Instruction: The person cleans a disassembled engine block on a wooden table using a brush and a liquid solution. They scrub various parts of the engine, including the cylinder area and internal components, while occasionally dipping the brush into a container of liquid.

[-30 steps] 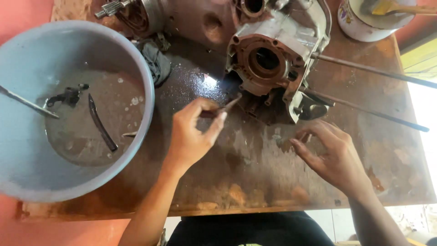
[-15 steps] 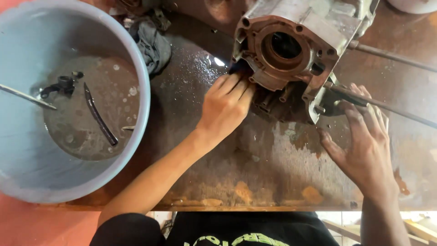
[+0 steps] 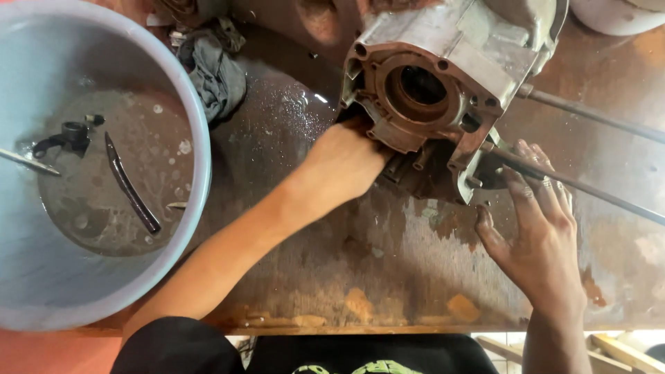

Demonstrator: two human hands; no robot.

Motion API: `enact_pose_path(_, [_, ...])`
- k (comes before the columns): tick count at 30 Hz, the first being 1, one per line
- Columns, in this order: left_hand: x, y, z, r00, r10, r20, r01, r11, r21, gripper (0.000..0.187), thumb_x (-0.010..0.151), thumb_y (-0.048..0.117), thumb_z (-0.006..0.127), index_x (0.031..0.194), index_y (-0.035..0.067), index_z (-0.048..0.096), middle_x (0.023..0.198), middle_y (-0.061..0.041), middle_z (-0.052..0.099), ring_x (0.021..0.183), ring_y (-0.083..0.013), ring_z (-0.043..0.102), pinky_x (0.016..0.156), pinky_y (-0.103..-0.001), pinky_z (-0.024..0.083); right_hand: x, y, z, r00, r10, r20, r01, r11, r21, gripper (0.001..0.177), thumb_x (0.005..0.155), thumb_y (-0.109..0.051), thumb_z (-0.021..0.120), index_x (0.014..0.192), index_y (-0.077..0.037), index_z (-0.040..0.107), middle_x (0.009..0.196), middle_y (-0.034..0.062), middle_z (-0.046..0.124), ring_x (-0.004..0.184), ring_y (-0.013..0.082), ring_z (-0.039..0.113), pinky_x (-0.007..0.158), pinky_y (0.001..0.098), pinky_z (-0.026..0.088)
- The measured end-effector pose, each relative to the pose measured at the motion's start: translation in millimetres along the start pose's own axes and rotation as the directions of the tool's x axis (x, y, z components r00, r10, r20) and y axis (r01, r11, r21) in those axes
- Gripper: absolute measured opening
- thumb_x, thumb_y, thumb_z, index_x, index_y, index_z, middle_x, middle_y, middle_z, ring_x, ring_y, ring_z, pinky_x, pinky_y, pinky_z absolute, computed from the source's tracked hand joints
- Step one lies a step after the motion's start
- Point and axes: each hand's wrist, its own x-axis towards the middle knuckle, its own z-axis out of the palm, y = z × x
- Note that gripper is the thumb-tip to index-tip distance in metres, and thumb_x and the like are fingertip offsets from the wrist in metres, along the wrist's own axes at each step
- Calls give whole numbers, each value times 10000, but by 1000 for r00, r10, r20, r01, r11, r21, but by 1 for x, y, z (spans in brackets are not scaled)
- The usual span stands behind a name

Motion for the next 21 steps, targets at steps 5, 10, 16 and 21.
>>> enact_pose_path(5, [-32, 9, -30, 997, 59, -52, -62, 995, -74, 147, 839, 81, 640, 926, 46, 753, 906, -142, 755, 913, -291, 722, 919, -428, 517, 1, 3, -3, 1000, 9, 5, -9, 1000, 12, 686, 749, -100, 775, 1394, 28, 580, 1561, 221, 503, 1500, 409, 439, 1241, 517, 380])
enact_pose_path(10, [-39, 23, -31, 928, -15, -372, 37, 998, 51, 267, 777, 107, 642, 991, -16, 744, 1079, -171, 765, 1095, -270, 701, 1105, -379, 457, 2, 9, -5, 1000, -31, 5, 31, 998, 54, 643, 787, -116, 773, 1391, 19, 599, 1565, 223, 507, 1494, 406, 460, 1219, 507, 405])
enact_pose_path(16, [-14, 22, -14, 977, -128, -170, 148, 982, 116, 305, 739, 127, 675, 1015, 19, 747, 1132, -166, 743, 1183, -312, 662, 1092, -384, 432, 7, -5, -13, 999, -49, 18, 49, 999, 19, 599, 798, -106, 762, 1359, 40, 614, 1546, 242, 520, 1488, 412, 466, 1191, 489, 426])
enact_pose_path(21, [-50, 27, -16, 994, -75, -75, 78, 996, 47, 280, 878, 76, 627, 1127, -5, 725, 1217, -165, 718, 1224, -290, 648, 1153, -391, 402, 13, -14, -17, 988, -153, -20, 153, 988, -19, 553, 753, -67, 748, 1260, 107, 615, 1464, 278, 541, 1404, 429, 494, 1137, 506, 428])
